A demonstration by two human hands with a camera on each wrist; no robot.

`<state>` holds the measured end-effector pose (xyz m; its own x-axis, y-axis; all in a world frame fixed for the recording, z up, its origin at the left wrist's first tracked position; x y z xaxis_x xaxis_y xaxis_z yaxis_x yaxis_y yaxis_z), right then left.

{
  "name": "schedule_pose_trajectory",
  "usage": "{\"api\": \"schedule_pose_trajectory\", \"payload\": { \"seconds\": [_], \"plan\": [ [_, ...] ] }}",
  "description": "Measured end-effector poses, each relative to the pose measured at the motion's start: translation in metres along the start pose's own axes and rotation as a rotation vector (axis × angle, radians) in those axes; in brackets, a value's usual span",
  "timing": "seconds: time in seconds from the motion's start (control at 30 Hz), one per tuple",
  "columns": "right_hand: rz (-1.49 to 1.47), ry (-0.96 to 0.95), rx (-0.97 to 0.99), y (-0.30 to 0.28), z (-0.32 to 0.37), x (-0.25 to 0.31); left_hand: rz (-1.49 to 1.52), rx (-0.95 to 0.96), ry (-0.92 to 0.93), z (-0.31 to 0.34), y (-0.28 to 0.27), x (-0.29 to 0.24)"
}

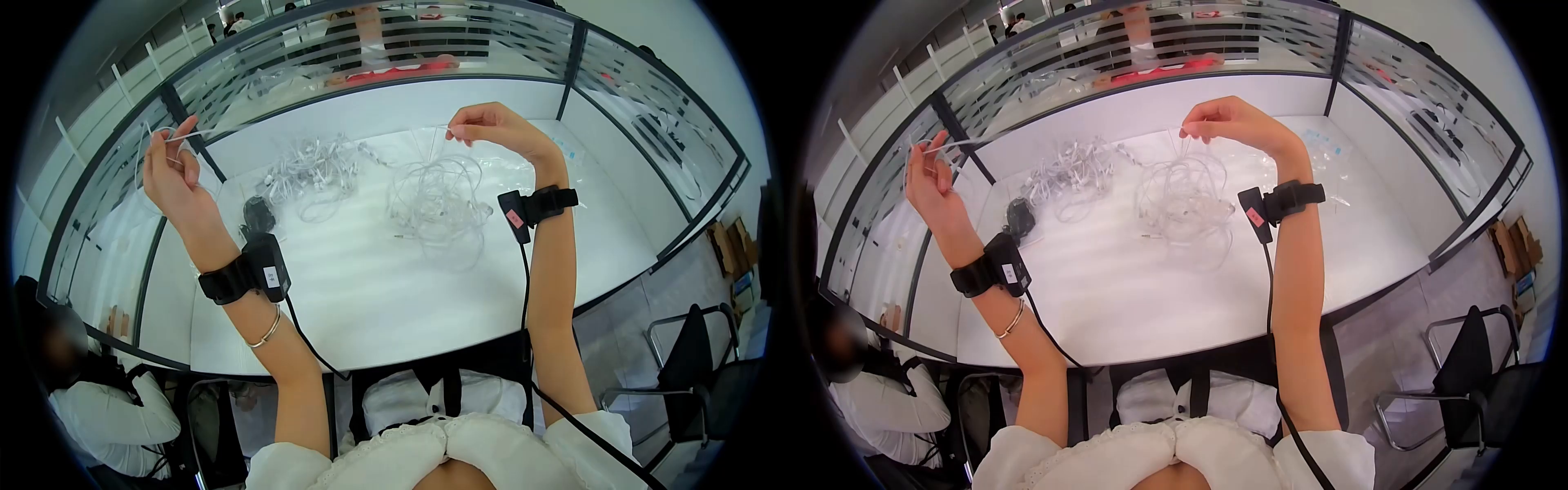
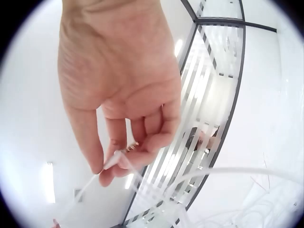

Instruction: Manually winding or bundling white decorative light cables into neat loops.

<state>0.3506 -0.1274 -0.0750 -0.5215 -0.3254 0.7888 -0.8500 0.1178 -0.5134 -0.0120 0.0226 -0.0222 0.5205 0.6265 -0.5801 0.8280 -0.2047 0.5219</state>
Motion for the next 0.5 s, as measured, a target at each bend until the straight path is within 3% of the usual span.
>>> {"api": "schedule_pose_trajectory", "payload": {
  "seconds": [0.23,0.37,0.43,0.5],
  "plan": [
    [0.029,-0.188,-0.394,0.001,-0.016,-0.005,-0.011,0.041,-0.05,-0.003,0.001,0.01],
    [0.398,-0.229,-0.579,0.003,-0.017,-0.006,0.016,0.059,-0.066,-0.004,0.0,0.013],
    [0.315,-0.254,-0.586,0.003,-0.02,-0.006,0.035,0.063,-0.082,-0.003,0.001,0.012],
    [0.047,-0.188,-0.458,0.002,-0.021,-0.004,0.034,0.067,-0.076,-0.003,0.002,0.013]
  ]
}}
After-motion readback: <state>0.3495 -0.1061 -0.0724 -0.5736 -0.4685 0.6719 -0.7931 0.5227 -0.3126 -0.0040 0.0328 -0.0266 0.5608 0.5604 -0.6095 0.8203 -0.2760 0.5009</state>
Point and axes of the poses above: each hand's wrist, its own z-axis away from the middle knuckle, its own y-axis out of the palm, x = y × z, the point moved 2 cm from there along -z, towards the middle knuckle, and after that the axes turned 1 degree about -y, right-handed, at the moved point
